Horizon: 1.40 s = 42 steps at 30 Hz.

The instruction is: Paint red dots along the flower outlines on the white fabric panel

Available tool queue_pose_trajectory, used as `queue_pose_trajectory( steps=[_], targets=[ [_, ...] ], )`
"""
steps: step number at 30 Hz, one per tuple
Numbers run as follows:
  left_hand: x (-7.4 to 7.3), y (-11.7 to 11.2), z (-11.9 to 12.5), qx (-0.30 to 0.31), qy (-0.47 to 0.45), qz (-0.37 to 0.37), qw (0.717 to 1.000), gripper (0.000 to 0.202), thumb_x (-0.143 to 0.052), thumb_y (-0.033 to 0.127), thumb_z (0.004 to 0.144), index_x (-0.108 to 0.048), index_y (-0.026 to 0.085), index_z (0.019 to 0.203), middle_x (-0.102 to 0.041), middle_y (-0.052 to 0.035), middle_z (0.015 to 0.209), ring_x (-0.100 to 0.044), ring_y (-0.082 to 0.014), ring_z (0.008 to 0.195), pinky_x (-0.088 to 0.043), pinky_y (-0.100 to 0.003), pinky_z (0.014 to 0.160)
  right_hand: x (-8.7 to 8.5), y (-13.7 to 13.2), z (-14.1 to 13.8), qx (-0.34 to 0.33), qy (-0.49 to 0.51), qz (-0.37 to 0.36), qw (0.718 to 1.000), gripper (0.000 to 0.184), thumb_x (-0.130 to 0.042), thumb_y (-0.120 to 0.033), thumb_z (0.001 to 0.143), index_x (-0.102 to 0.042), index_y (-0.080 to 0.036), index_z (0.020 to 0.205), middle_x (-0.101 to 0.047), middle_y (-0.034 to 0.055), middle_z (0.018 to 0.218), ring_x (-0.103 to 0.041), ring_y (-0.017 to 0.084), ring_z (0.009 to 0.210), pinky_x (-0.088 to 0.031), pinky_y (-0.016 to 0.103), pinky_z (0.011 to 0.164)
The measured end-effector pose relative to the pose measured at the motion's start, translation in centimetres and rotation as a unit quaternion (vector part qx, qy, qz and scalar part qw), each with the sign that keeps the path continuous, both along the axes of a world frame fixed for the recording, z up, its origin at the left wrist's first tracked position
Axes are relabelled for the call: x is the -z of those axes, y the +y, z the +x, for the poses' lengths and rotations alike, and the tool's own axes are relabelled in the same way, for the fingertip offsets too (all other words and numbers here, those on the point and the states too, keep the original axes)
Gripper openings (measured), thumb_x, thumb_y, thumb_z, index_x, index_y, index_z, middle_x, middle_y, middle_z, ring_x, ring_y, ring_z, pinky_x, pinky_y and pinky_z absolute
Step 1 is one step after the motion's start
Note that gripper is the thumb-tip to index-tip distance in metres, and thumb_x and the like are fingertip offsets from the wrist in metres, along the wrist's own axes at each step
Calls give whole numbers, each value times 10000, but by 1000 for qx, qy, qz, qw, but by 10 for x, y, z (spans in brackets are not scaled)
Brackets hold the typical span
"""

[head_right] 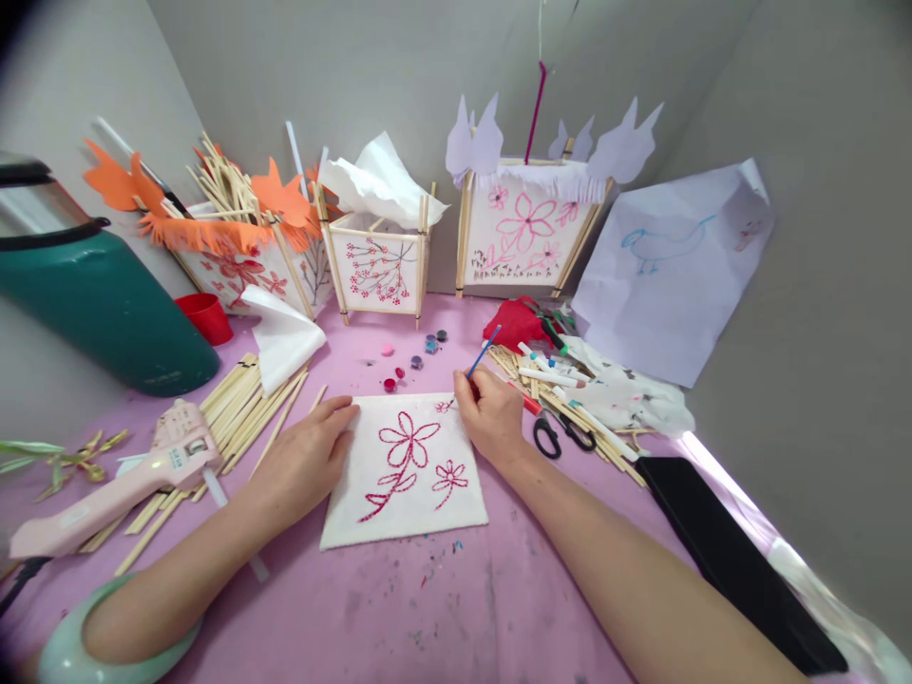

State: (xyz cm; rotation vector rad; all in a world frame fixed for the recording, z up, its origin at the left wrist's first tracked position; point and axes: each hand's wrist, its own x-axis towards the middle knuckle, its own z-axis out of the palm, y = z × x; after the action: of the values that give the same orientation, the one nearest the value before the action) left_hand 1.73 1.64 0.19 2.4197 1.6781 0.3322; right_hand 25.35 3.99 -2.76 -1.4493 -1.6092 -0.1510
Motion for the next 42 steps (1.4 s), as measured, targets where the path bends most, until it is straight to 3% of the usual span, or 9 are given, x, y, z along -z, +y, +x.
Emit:
queue_pose_trajectory(
  steps=[42],
  targets=[
    [0,1,0,1,8,6,1000,367,-326,163,885,-542,142,1181,-476,-108,1356,-561,-263,1113,-452,-406,943,-2,0,-6,-57,3,36,998,264,-502,-275,876,-484,-196,624,-479,-30,560,-440,105,516,-320,252,545]
  ],
)
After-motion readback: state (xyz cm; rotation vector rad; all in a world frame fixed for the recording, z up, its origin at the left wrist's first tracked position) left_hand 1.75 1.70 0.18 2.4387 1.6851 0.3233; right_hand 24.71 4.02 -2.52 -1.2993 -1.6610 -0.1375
